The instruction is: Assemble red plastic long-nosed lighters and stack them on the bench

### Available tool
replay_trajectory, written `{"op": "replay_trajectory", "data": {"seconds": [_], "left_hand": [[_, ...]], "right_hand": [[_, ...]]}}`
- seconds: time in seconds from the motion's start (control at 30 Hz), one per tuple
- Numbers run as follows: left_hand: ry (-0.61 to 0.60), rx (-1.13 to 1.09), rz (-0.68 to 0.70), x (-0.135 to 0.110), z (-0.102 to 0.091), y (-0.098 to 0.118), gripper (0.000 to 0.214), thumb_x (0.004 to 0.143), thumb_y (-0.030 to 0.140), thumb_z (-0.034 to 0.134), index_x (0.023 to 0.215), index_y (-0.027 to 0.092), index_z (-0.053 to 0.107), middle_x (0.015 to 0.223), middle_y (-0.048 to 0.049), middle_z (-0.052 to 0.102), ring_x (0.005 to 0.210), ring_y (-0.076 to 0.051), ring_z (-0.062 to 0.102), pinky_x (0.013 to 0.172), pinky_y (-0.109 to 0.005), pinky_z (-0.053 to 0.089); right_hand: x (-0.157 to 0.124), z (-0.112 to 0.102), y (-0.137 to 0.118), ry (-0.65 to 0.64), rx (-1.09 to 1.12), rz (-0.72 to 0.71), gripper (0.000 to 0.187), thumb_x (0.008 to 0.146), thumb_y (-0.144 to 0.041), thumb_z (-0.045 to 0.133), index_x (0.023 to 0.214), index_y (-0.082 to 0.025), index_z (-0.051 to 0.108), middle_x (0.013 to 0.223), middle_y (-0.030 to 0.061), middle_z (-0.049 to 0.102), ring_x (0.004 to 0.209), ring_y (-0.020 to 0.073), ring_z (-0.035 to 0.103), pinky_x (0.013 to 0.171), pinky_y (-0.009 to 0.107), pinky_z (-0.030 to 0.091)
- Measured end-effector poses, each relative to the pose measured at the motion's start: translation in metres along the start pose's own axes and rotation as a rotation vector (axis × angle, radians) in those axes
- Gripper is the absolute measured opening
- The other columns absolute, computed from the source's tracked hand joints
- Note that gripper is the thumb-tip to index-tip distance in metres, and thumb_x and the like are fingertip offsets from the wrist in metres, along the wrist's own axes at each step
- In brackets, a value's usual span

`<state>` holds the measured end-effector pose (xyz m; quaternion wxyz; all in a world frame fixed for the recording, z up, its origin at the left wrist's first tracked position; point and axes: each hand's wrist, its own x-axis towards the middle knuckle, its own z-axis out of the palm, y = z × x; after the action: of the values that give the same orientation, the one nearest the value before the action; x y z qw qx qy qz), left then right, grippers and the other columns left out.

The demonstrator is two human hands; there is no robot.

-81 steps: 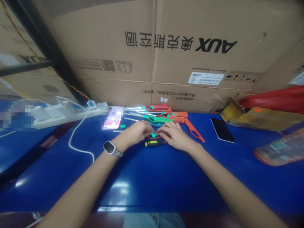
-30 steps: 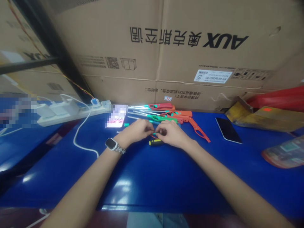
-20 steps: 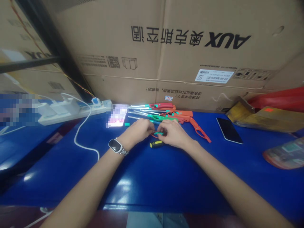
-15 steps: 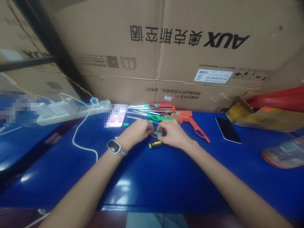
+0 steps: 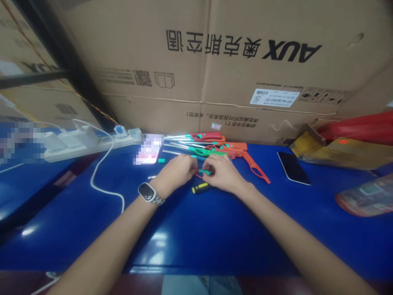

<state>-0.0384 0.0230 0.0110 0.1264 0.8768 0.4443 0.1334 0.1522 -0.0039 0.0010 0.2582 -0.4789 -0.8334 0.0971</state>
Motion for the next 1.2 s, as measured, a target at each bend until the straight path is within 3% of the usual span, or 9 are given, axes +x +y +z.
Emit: {"op": "replay_trajectory", "data": {"seconds": [0.43,0.8,1.2], "left_hand": [[0.016,-0.040,-0.002,0.0017,0.0038,-0.0029,0.017,0.079,0.010,0.056,0.076,0.019,0.070,0.072,-0.0045,0.069,0.065,-0.018,0.061,0.060,-0.027,0.040],[0.018,-0.045,-0.050,0.0010,0.0027,-0.0002,0.017,0.079,0.009,0.056,0.076,0.019,0.070,0.075,-0.0053,0.071,0.066,-0.018,0.062,0.060,-0.027,0.041],[0.006,-0.040,-0.075,0.0015,0.0013,0.0017,0.018,0.079,0.007,0.056,0.077,0.019,0.070,0.075,-0.0058,0.071,0.068,-0.020,0.063,0.062,-0.029,0.041]], "right_hand": [[-0.0013,0.0049,-0.0022,0.048,-0.020,0.062,0.006,0.075,-0.019,0.064,0.076,-0.020,0.059,0.084,0.0025,0.066,0.077,0.0194,0.059,0.081,0.036,0.037],[-0.0027,0.0045,-0.0060,0.039,0.044,0.122,0.010,0.077,-0.014,0.062,0.078,-0.021,0.056,0.080,0.0013,0.062,0.073,0.0178,0.057,0.068,0.031,0.040],[-0.0041,0.0096,-0.0088,0.062,0.044,0.170,0.007,0.078,-0.014,0.059,0.080,-0.021,0.058,0.090,0.0042,0.058,0.073,0.0173,0.056,0.063,0.030,0.045]]}}
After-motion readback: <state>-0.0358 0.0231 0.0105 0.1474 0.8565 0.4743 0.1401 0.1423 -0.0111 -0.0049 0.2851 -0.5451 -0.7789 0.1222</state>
